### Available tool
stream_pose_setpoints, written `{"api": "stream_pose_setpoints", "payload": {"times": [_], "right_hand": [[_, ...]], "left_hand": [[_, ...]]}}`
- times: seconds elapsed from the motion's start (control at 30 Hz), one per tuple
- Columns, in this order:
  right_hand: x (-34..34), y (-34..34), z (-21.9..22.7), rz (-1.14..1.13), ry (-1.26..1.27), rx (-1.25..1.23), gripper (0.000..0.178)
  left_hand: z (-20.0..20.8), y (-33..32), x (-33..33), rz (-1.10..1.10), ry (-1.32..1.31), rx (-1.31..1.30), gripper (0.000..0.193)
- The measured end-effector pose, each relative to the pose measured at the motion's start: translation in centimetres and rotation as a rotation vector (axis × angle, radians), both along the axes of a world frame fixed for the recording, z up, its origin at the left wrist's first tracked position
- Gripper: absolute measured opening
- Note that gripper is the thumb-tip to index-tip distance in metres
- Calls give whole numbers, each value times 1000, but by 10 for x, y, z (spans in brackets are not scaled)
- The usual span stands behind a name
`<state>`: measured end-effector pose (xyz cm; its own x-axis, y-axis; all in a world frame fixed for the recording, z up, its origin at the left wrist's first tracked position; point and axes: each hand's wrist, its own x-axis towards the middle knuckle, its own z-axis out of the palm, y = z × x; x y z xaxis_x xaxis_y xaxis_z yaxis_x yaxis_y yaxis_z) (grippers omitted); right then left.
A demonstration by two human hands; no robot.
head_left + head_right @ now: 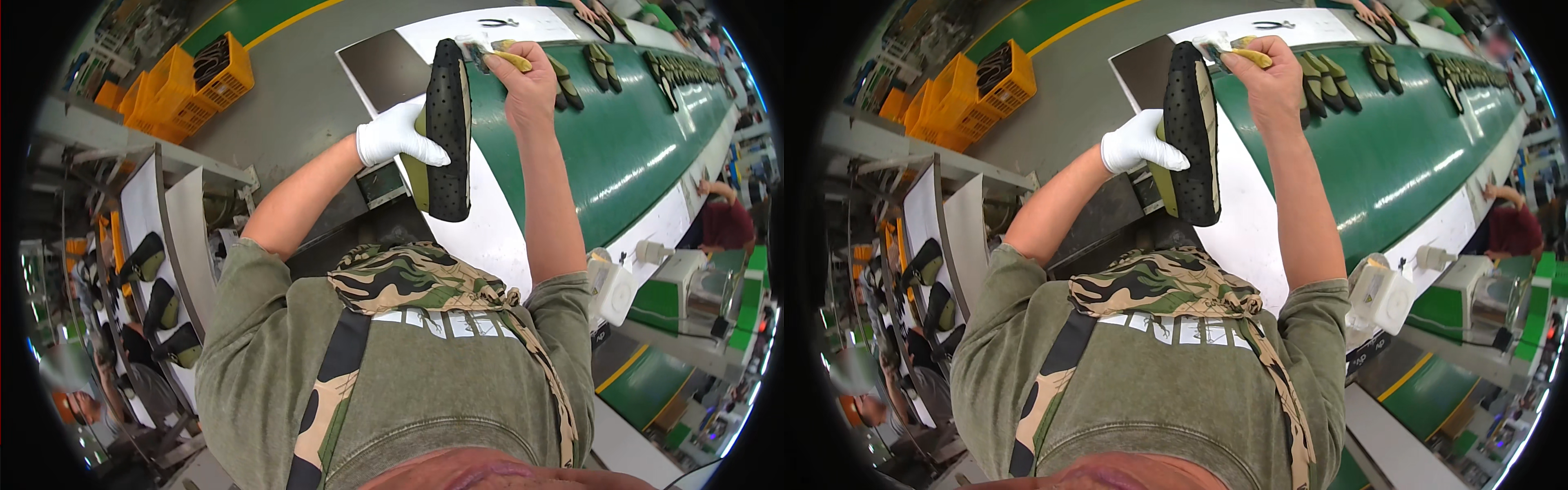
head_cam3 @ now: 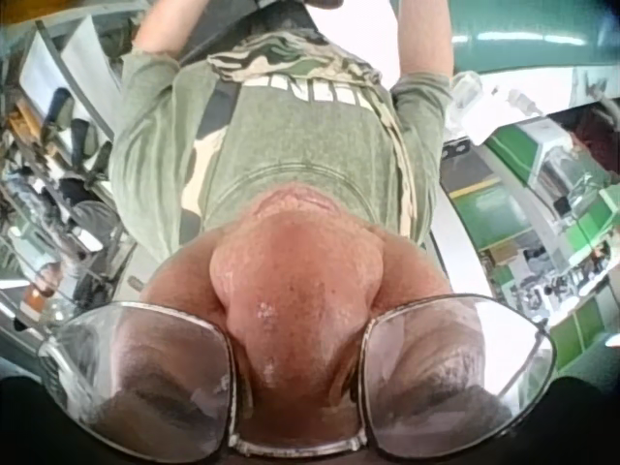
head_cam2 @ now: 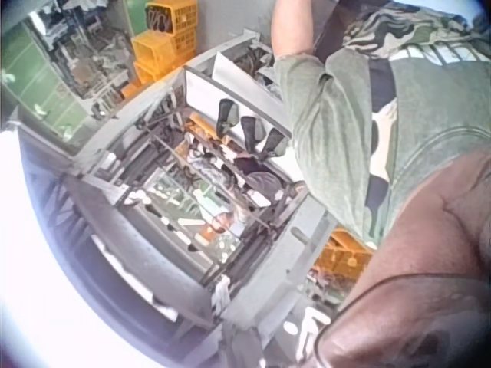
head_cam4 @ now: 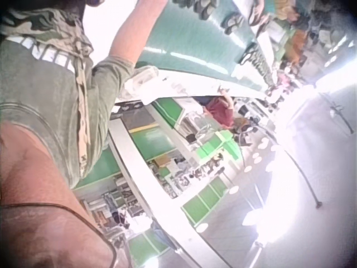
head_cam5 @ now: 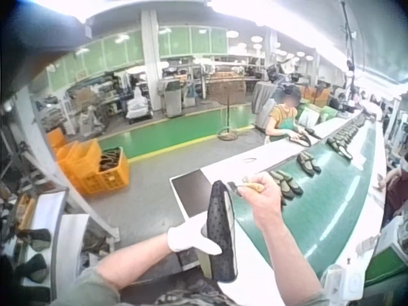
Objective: Applying liquid to the edges of shoe soles using a sponge at a conveyor belt.
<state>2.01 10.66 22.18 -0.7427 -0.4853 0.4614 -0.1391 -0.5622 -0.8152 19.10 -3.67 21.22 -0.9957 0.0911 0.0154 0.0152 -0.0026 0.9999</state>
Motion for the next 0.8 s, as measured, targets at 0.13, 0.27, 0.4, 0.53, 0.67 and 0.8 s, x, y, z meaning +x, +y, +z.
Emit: {"api": "stream_pose_setpoints", "payload": {"times": [0.13, 0.27, 0.4, 0.53, 0.67, 0.8], "right_hand": [[10, -31, -14, 123, 49, 66, 22], [31, -60, -23, 271, 116, 147, 22], [57, -80, -30, 418, 155, 181, 21], [76, -92, -34, 585, 205, 334, 23], [91, -100, -35, 699, 213, 390, 23], [97, -107, -39, 744, 262, 428, 28]], "left_hand": [[-14, -37, 19, 26, -136, 83, 62], [-19, -64, 45, 123, -191, 318, 42], [-31, -96, 72, 225, -187, 472, 39], [-35, -127, 98, 356, -143, 470, 36], [-47, -152, 118, 429, -115, 505, 36], [-51, -169, 133, 449, -69, 554, 36]]}}
